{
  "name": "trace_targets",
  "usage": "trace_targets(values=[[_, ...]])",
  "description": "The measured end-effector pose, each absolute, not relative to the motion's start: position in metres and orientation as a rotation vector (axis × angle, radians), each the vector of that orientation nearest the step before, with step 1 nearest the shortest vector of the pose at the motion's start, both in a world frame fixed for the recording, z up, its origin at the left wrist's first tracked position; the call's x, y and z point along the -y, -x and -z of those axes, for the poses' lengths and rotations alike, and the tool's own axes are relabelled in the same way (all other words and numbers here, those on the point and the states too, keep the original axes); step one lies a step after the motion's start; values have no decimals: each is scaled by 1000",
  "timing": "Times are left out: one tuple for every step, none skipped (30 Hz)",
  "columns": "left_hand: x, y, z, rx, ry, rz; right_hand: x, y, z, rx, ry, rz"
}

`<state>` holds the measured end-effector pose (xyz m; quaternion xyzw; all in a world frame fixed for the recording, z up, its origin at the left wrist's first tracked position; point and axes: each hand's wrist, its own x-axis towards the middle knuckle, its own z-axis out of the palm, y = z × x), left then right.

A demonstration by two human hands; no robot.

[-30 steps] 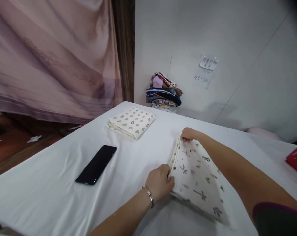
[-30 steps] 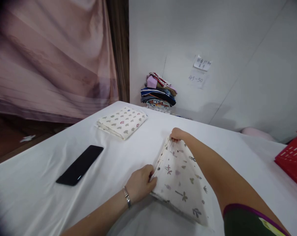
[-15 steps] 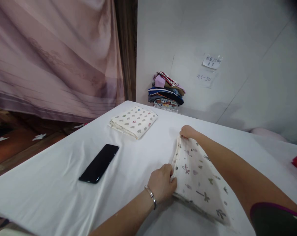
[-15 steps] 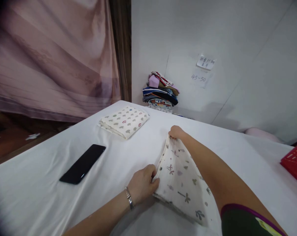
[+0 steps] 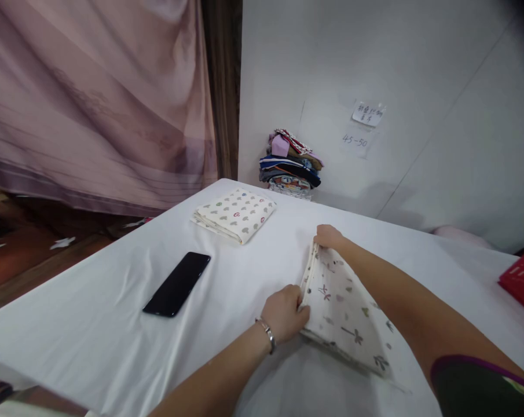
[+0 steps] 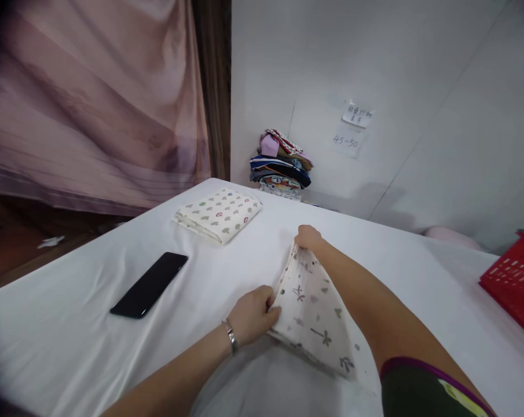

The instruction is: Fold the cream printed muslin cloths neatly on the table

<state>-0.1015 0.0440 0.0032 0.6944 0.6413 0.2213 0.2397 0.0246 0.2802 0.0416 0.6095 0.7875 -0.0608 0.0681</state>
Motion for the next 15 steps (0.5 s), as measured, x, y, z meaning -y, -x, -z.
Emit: trace_targets(values=[[-45,102,-3,-1747,-1877,-615,-279,-23,-40,-2394,-1850,171],[-45,102,-2,-1744,-1844,-620,-277,-22,-38,-2419,-1862,179],[-46,103,-2,-1746,-1810,-624,-274,-21,-36,-2447,-1870,199],[-46,103,-2,-1755,-1777,-627,-270,-22,-34,-2477,-1871,229],[-46,103,-1,-1766,-1748,-633,-266,-23,-33,-2513,-1867,270],[-47,104,-1,-1780,-1725,-645,-260,-26,-33,-2554,-1863,319],[-47,104,0,-1793,-1708,-661,-254,-32,-34,-2595,-1864,369],[-48,104,0,-1804,-1697,-678,-248,-39,-35,-2633,-1875,417],[-48,104,1,-1810,-1687,-688,-240,-50,-37,-2666,-1899,459],[-49,105,1,-1814,-1678,-692,-232,-63,-39,-2689,-1937,492],[-49,105,2,-1815,-1669,-687,-224,-78,-40,-2702,-1990,514],[-49,105,2,-1814,-1663,-676,-214,-95,-41,-2704,-2057,521],[-50,106,1,-1810,-1657,-660,-204,-114,-42,-2694,-2137,516],[-50,106,1,-1806,-1655,-647,-194,-133,-40,-2672,-2226,503],[-51,106,0,-1797,-1656,-640,-182,-151,-38,-2639,-2320,483]])
